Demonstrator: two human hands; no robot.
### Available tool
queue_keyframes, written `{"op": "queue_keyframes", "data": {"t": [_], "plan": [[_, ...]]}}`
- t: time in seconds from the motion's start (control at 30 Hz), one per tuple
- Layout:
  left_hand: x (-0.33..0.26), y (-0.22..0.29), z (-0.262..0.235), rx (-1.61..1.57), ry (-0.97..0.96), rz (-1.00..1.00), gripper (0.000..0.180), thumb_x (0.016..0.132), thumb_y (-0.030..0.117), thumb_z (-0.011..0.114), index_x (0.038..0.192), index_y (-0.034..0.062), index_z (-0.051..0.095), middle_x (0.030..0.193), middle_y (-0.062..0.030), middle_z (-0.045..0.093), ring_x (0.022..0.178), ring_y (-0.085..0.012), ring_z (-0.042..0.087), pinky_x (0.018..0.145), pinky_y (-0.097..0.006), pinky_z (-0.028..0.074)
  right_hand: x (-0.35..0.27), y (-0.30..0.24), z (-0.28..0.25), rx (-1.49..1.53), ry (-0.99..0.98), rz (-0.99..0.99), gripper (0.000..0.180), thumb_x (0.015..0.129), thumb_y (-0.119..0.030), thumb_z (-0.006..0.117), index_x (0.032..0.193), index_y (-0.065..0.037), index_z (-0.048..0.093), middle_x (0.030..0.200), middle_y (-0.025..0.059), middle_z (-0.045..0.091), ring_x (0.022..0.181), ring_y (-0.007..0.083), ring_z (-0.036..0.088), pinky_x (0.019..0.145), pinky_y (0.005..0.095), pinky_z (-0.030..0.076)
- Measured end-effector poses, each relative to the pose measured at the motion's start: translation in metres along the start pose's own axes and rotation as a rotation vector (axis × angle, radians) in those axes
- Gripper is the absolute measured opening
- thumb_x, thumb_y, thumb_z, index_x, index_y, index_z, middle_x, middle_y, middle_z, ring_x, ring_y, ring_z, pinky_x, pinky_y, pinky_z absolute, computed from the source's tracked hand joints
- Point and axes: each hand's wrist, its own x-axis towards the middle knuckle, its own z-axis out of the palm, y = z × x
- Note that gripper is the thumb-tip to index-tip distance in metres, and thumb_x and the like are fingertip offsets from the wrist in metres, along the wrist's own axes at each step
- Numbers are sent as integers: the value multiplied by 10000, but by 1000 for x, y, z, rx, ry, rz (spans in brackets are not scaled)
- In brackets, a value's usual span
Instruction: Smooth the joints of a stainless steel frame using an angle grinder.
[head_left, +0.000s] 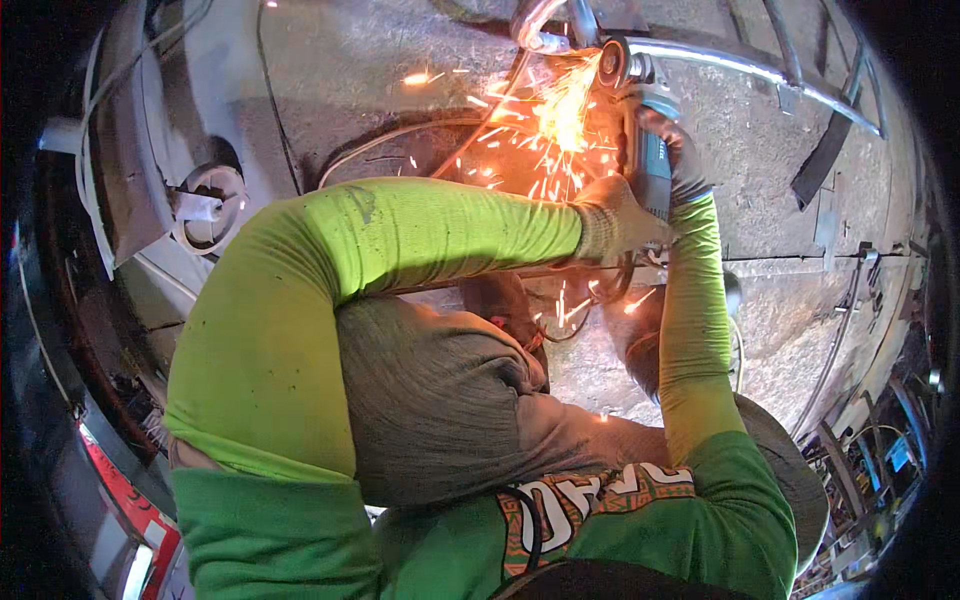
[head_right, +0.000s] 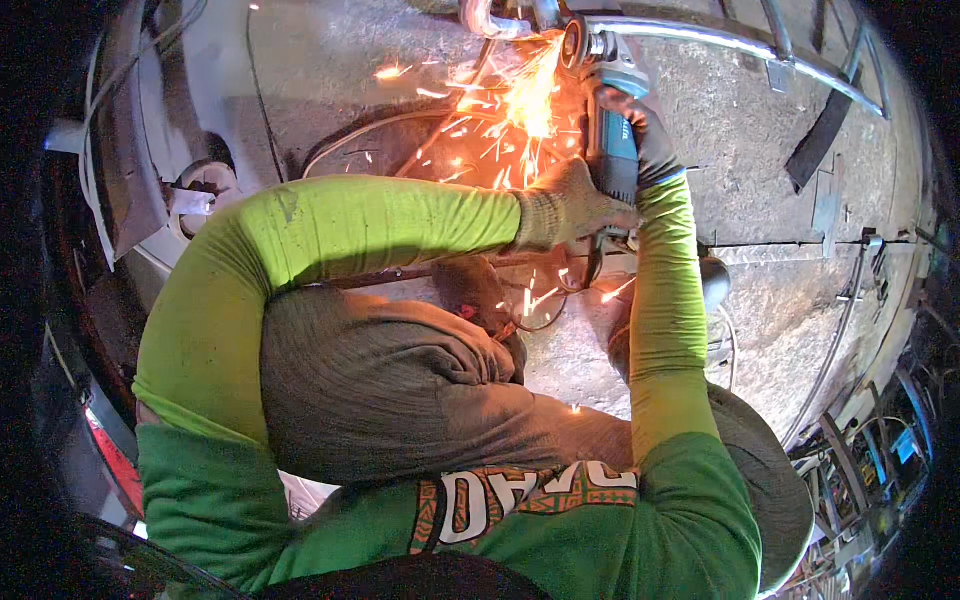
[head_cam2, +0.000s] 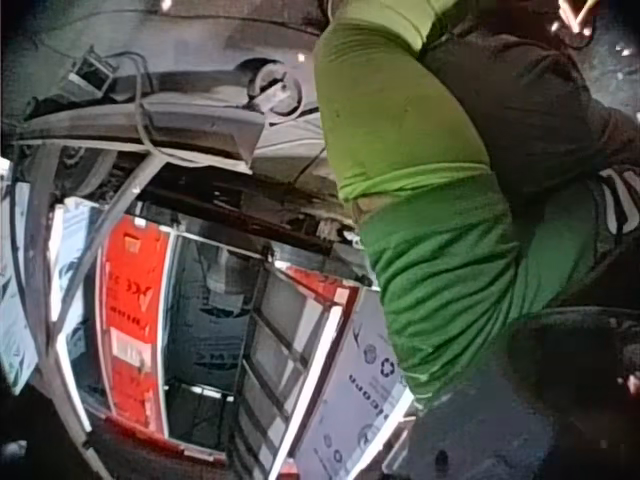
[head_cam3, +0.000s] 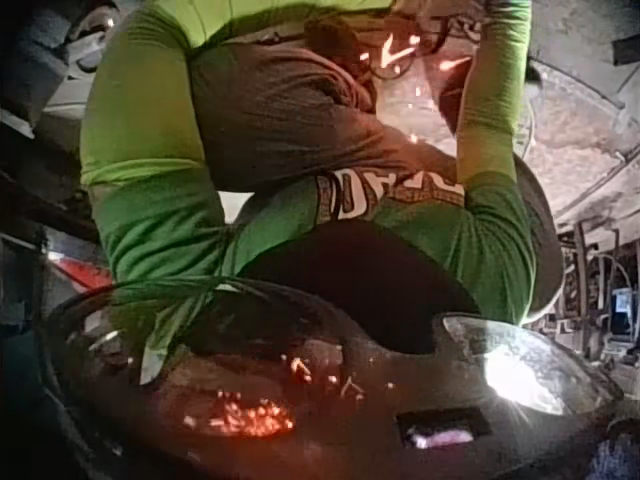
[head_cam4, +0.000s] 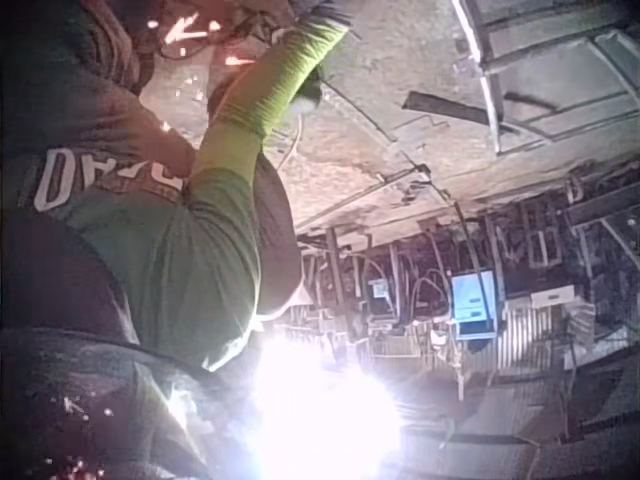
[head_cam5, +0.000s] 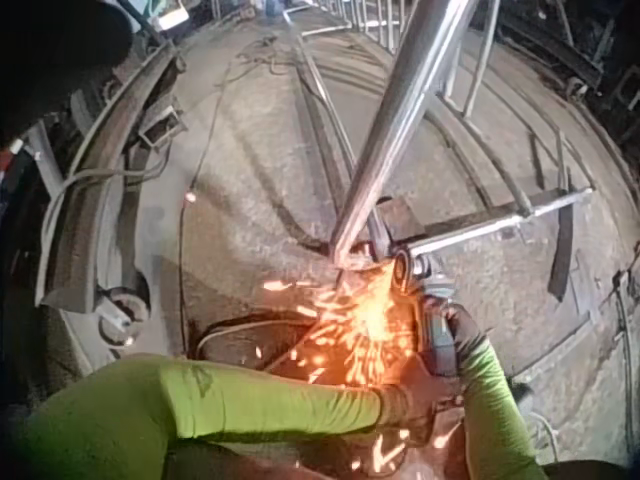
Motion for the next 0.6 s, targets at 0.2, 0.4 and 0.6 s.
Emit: {"op": "queue_keyframes", "data": {"t": [0.2, 0.4, 0.6], "plan": [[-26, 1, -37, 146, -35, -22, 485, 618, 365, 876, 871, -4, 691, 823, -106, 700, 763, -173, 666, 713, -345, 545, 18, 37, -12, 158, -57, 12, 266, 931, -228, 579, 1099, -23, 599, 1030, 125, 663, 913, 269, 666, 822, 386, 562], [-35, -28, -47, -316, 12, -172, 338, 624, 220, 867, 817, 14, 682, 800, -44, 680, 689, -134, 634, 617, -303, 521, 38, 95, 1, 365, 14, -21, 254, 902, -173, 624, 1114, -36, 596, 983, 97, 667, 860, 243, 667, 801, 378, 563], [-47, -58, -50, -177, 74, -102, 338, 677, 172, 786, 914, -1, 619, 750, -48, 654, 612, -145, 618, 556, -299, 515, 30, 105, 46, 573, -228, 13, 366, 887, -289, 651, 1139, -30, 593, 1006, 146, 668, 866, 280, 675, 800, 424, 569]]}}
